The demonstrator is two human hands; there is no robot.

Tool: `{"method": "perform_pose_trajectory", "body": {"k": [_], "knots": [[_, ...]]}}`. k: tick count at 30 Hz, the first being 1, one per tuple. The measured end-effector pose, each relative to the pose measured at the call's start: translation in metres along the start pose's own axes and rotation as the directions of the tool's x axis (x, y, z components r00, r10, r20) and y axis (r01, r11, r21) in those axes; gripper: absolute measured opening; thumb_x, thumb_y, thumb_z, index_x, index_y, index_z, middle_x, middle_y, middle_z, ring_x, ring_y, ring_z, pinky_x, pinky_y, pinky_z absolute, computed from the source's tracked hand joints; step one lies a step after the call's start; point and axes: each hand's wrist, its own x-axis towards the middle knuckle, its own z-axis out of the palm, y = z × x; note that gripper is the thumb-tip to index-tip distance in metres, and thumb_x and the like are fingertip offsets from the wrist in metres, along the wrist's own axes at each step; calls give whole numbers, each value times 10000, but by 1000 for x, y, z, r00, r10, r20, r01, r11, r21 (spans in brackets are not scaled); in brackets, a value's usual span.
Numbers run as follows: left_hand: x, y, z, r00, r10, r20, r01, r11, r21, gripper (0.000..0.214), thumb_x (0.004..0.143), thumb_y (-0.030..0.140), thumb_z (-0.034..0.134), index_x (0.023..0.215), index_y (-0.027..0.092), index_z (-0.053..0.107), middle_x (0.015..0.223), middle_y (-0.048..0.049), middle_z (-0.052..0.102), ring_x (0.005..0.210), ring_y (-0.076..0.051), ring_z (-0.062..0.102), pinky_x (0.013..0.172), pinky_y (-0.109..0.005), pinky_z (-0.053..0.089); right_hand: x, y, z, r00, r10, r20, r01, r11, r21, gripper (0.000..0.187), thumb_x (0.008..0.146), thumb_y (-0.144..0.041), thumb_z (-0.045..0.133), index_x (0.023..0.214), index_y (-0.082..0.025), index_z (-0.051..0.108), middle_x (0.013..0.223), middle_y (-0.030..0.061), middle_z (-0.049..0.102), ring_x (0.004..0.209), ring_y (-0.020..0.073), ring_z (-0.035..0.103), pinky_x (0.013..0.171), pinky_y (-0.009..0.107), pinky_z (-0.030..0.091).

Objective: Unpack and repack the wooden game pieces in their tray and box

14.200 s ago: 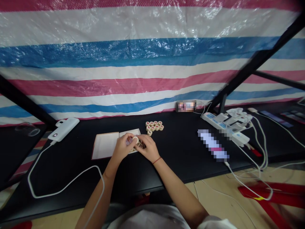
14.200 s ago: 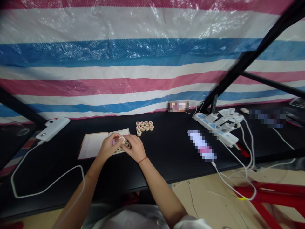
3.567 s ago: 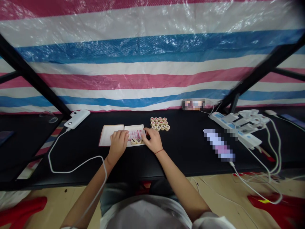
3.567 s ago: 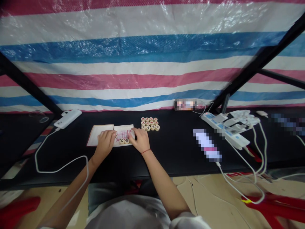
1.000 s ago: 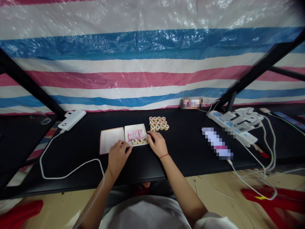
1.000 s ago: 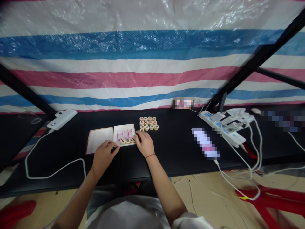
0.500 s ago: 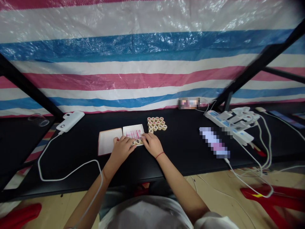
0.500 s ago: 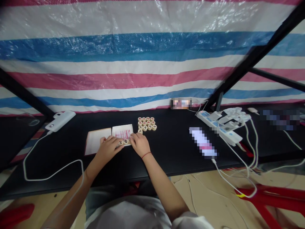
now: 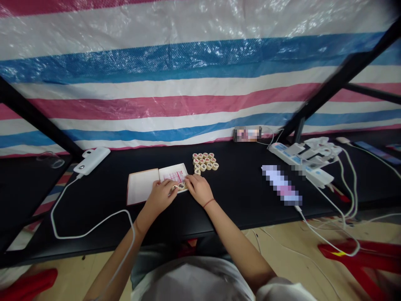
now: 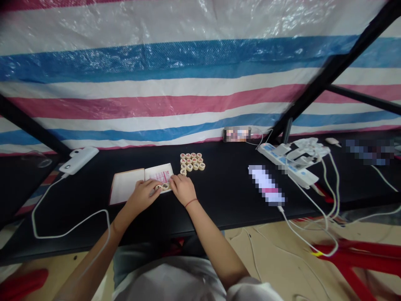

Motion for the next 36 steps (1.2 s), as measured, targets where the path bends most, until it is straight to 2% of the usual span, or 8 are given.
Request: {"method": "perform_pose_trajectory", "body": {"k": [8, 14, 19, 24, 26, 29, 32, 36], "knots": [[11, -1, 4, 951, -125, -282, 10, 926, -377, 163, 881, 280, 560, 1001, 212, 648, 988, -52, 671, 896, -165, 639, 825, -306, 514, -1, -11, -12, 990, -13, -143, 42, 979, 200, 299, 895, -383, 545, 1129, -210, 614, 1001, 90, 674, 931, 225, 618, 841, 359, 482], [27, 15, 14, 960, -203, -191, 23, 739, -673, 215, 876, 359, 577, 1014, 210, 650, 987, -49, 692, 850, -152, 661, 777, -284, 554, -2, -15, -17, 963, -46, -265, 129, 944, 303, 210, 900, -306, 543, 1071, -219, 626, 977, 64, 697, 901, 196, 640, 837, 349, 503], [39, 4, 18, 908, -290, -303, 15, 743, -669, 213, 871, 364, 581, 965, 199, 679, 1032, -66, 647, 900, -153, 642, 773, -268, 547, -7, 13, -24, 854, 253, -455, -150, 957, 249, 236, 838, -279, 549, 1027, -186, 655, 999, 106, 652, 943, 231, 606, 851, 383, 497], [53, -9, 14, 889, -367, -273, 27, 638, -770, 300, 819, 326, 632, 1091, 201, 656, 1163, -82, 574, 961, -152, 640, 792, -255, 558, -13, 44, -18, 846, 434, -308, -394, 900, 186, 274, 746, -275, 578, 995, -176, 635, 860, 62, 659, 719, 203, 553, 717, 354, 473], [55, -10, 16, 903, -345, -258, 20, 631, -775, 332, 822, 310, 629, 1136, 204, 632, 1172, -80, 572, 918, -137, 649, 779, -252, 562, -13, 48, -16, 872, 420, -250, -393, 907, 150, 169, 745, -264, 580, 887, -186, 629, 831, 53, 668, 736, 206, 555, 739, 352, 455], [50, -7, 22, 929, -222, -295, -17, 773, -635, 294, 832, 295, 632, 1116, 220, 640, 1086, -54, 601, 812, -114, 642, 763, -254, 557, -11, 40, -19, 884, 367, -289, -339, 930, 143, 91, 780, -258, 568, 816, -191, 618, 870, 64, 676, 809, 215, 572, 799, 371, 441], [44, 0, 27, 950, -3, -313, -126, 912, -390, 249, 829, 271, 653, 1075, 232, 651, 982, -33, 618, 847, -143, 633, 831, -289, 538, -9, 21, -25, 908, 263, -327, -184, 950, 254, 132, 819, -317, 589, 886, -207, 619, 908, 58, 673, 827, 205, 581, 801, 365, 467], [39, 12, 31, 947, 151, -284, -215, 954, -211, 199, 856, 255, 629, 1051, 218, 644, 977, -51, 627, 908, -184, 627, 837, -315, 524, -7, -2, -26, 956, 108, -274, 8, 922, 388, 174, 799, -348, 650, 912, -220, 617, 851, 32, 665, 763, 175, 595, 731, 321, 501]]}}
